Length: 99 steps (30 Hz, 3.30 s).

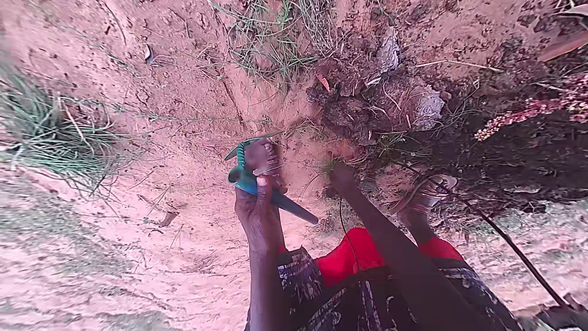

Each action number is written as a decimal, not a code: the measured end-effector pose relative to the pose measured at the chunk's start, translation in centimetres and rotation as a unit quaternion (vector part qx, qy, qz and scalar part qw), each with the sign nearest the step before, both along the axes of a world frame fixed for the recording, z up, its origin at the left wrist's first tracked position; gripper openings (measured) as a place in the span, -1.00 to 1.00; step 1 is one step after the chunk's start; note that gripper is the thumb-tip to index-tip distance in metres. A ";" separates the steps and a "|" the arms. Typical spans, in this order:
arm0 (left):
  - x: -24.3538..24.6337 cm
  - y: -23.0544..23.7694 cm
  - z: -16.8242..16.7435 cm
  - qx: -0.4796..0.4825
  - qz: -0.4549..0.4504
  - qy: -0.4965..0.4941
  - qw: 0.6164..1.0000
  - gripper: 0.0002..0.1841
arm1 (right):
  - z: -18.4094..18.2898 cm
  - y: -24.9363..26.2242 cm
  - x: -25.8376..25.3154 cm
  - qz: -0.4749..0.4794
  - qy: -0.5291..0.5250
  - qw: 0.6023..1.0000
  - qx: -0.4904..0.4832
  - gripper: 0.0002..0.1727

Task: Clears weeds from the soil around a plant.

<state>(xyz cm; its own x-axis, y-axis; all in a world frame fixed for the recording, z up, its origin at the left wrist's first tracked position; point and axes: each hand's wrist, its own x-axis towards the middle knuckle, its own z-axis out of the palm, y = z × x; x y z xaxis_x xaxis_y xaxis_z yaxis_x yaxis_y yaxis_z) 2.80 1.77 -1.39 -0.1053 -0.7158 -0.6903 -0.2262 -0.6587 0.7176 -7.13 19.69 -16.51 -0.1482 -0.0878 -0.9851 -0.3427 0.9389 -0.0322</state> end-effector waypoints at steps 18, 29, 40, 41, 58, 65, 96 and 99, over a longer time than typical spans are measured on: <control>0.1 -0.2 0.2 0.002 -0.012 0.006 1.000 -0.76 | -0.7 -3.1 -2.7 -0.634 0.195 0.744 -0.083 -0.65; 0.1 -0.7 0.1 0.003 0.002 -0.006 1.000 -0.74 | -0.6 -1.9 3.2 -0.267 0.169 0.943 -0.109 -0.57; 0.4 -0.7 -0.1 0.013 -0.004 -0.003 1.000 -0.74 | -4.3 -9.1 3.9 -0.318 0.246 0.916 -0.008 -0.49; 0.4 -0.7 -0.1 0.013 -0.004 -0.001 1.000 -0.73 | -4.5 -9.7 4.3 -0.380 0.257 0.888 -0.023 -0.50; 0.9 -1.2 -0.1 0.008 0.001 -0.004 1.000 -0.76 | -4.2 -8.1 5.2 -0.403 0.257 0.851 -0.219 -0.49; 1.4 -1.2 -0.2 0.016 0.016 -0.009 1.000 -0.74 | -5.8 -11.8 3.1 -0.172 0.280 0.926 -0.183 -0.62; 1.0 -1.1 0.1 -0.007 0.016 -0.003 1.000 -0.73 | -2.5 -10.4 -2.1 -0.114 0.055 0.988 -0.091 -0.41; 1.4 -1.0 0.0 -0.008 0.019 -0.008 1.000 -0.74 | -0.3 -5.4 -0.6 -0.120 0.078 0.980 -0.140 -0.53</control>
<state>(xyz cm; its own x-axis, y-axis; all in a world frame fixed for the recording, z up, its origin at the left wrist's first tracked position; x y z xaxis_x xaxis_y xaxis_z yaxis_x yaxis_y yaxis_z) 4.18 0.79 -1.37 -0.0672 -0.7296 -0.6806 -0.2120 -0.6561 0.7243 -7.71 14.31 -16.86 -0.3449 -0.2961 -0.8907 -0.1338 0.9548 -0.2655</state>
